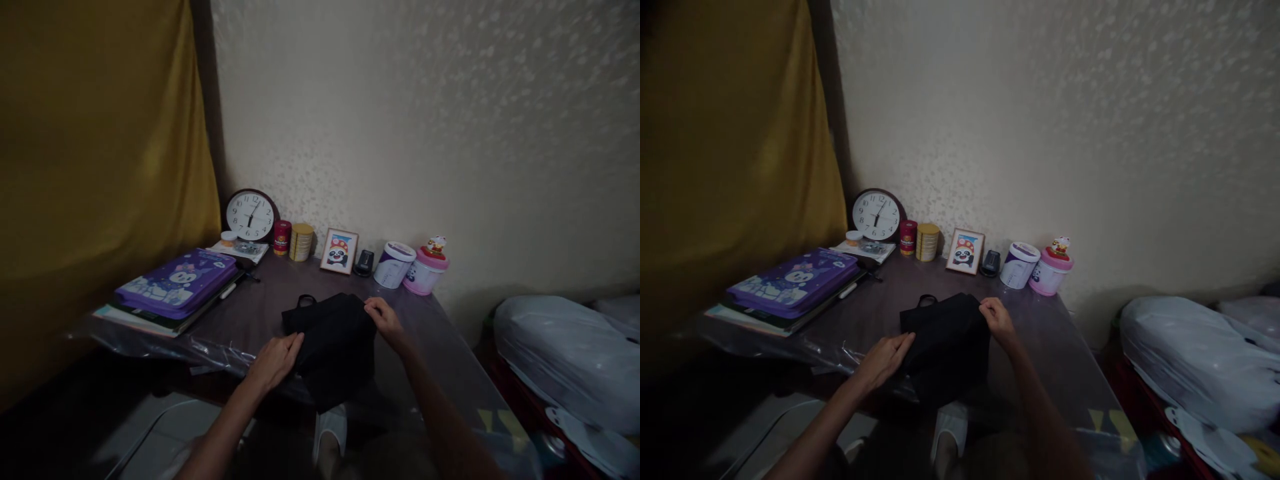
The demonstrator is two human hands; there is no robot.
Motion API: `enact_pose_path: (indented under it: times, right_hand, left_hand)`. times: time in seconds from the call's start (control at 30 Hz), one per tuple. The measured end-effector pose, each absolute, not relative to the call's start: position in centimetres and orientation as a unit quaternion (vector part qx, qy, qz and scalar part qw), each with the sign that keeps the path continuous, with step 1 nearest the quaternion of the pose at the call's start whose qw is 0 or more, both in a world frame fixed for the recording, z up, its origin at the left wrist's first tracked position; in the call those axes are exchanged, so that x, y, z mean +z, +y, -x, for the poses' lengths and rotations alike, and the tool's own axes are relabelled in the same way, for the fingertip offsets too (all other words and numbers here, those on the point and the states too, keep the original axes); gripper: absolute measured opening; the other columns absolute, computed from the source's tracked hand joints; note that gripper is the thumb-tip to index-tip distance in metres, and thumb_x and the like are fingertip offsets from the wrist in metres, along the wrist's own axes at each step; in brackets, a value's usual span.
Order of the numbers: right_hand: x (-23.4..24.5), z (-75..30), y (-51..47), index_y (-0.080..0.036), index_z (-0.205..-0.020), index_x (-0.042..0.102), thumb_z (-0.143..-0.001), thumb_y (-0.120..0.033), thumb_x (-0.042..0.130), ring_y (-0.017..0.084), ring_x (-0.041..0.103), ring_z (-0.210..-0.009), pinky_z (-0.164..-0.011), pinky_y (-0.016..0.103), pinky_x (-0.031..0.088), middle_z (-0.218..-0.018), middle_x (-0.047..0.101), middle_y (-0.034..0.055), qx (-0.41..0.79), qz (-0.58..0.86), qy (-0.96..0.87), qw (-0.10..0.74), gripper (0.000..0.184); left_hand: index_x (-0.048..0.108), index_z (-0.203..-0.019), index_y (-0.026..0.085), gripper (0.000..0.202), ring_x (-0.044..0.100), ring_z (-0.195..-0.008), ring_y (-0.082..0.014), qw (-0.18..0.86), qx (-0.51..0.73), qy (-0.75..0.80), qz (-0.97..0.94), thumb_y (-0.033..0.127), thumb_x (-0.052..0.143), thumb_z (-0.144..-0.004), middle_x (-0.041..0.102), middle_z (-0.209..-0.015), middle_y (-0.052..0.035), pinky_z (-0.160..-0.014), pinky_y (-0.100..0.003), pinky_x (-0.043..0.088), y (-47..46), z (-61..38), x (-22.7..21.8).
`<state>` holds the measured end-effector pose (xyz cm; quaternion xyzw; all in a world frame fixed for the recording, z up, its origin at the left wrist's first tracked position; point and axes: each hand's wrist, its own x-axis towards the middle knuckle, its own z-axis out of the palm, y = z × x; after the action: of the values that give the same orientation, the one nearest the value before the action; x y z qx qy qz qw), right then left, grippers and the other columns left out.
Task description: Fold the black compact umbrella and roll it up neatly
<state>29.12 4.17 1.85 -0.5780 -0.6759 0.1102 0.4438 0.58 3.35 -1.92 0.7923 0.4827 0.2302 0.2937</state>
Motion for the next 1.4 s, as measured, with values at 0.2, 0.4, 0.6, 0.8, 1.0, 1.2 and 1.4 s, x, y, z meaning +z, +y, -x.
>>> enact_pose_path:
  times: [0.2,0.4,0.6,0.8,1.0,1.2,1.4]
  right_hand:
    - [0.9,-28.6,4.7,-0.019,-0.067,0.056,-0.075,-0.039,0.050,0.019,0.051,-0.096,-0.083,0.032,0.040,-0.098,0.054,0.0075,0.111,0.591,-0.671,0.434,0.023]
    - [-0.3,-28.0,5.5,-0.019,-0.061,0.052,-0.071,-0.040,0.051,0.020,0.053,-0.091,-0.080,0.034,0.040,-0.091,0.056,0.0079,0.066,0.636,-0.648,0.413,0.023]
    - [-0.1,-27.7,5.0,-0.016,-0.087,0.056,-0.063,-0.054,0.057,0.024,0.057,-0.085,-0.075,0.034,0.041,-0.089,0.061,0.0105,0.129,0.758,-0.535,0.350,0.045]
    - [0.2,-28.0,5.0,-0.016,-0.073,0.061,-0.064,-0.053,0.056,0.021,0.059,-0.074,-0.063,0.027,0.040,-0.073,0.063,0.0056,0.207,0.769,-0.523,0.305,0.039]
    - [-0.3,-27.9,5.8,-0.016,-0.063,0.058,-0.070,-0.049,0.049,0.016,0.054,-0.065,-0.055,0.023,0.034,-0.063,0.058,0.0016,0.168,0.773,-0.528,0.308,0.035]
    - [-0.3,-27.8,6.1,-0.016,-0.060,0.055,-0.071,-0.045,0.048,0.013,0.051,-0.061,-0.053,0.022,0.032,-0.060,0.054,-0.0003,0.152,0.790,-0.507,0.309,0.031]
    - [-0.6,-28.1,6.4,-0.017,-0.056,0.054,-0.069,-0.039,0.050,0.012,0.050,-0.057,-0.050,0.021,0.030,-0.055,0.053,-0.0011,0.152,0.812,-0.477,0.302,0.026]
  left_hand:
    - [0.061,-0.079,0.022,0.052,0.062,-0.071,-0.0167,0.262,0.226,0.500,-0.794,0.046,0.016,-0.090,0.066,-0.072,-0.0036,-0.061,-0.023,0.034,3.3,-0.5,-2.3]
    - [0.062,-0.080,0.023,0.049,0.063,-0.073,-0.0173,0.231,0.219,0.508,-0.800,0.045,0.020,-0.090,0.066,-0.070,-0.0045,-0.059,-0.023,0.031,3.2,-0.8,-2.5]
    - [0.062,-0.077,0.023,0.047,0.063,-0.072,-0.0171,0.216,0.221,0.507,-0.805,0.045,0.022,-0.090,0.066,-0.068,-0.0044,-0.057,-0.023,0.029,3.1,-0.8,-2.5]
    - [0.061,-0.081,0.024,0.042,0.063,-0.072,-0.0170,0.220,0.226,0.503,-0.805,0.043,0.025,-0.090,0.066,-0.069,-0.0034,-0.059,-0.022,0.031,3.1,-1.0,-2.7]
    - [0.061,-0.086,0.025,0.039,0.064,-0.080,-0.0184,0.237,0.227,0.513,-0.794,0.041,0.026,-0.090,0.068,-0.077,-0.0038,-0.062,-0.022,0.035,3.4,-1.2,-3.0]
    - [0.018,-0.137,0.024,0.052,0.061,-0.092,-0.0216,0.276,0.241,0.543,-0.755,0.045,0.017,-0.090,0.064,-0.104,-0.0086,-0.074,-0.028,0.040,3.1,-0.8,-2.6]
    - [0.006,-0.138,0.035,0.068,0.056,-0.102,-0.0249,0.241,0.173,0.450,-0.842,0.058,0.034,-0.081,0.053,-0.118,-0.0081,-0.081,-0.032,0.040,1.6,-0.3,-1.9]
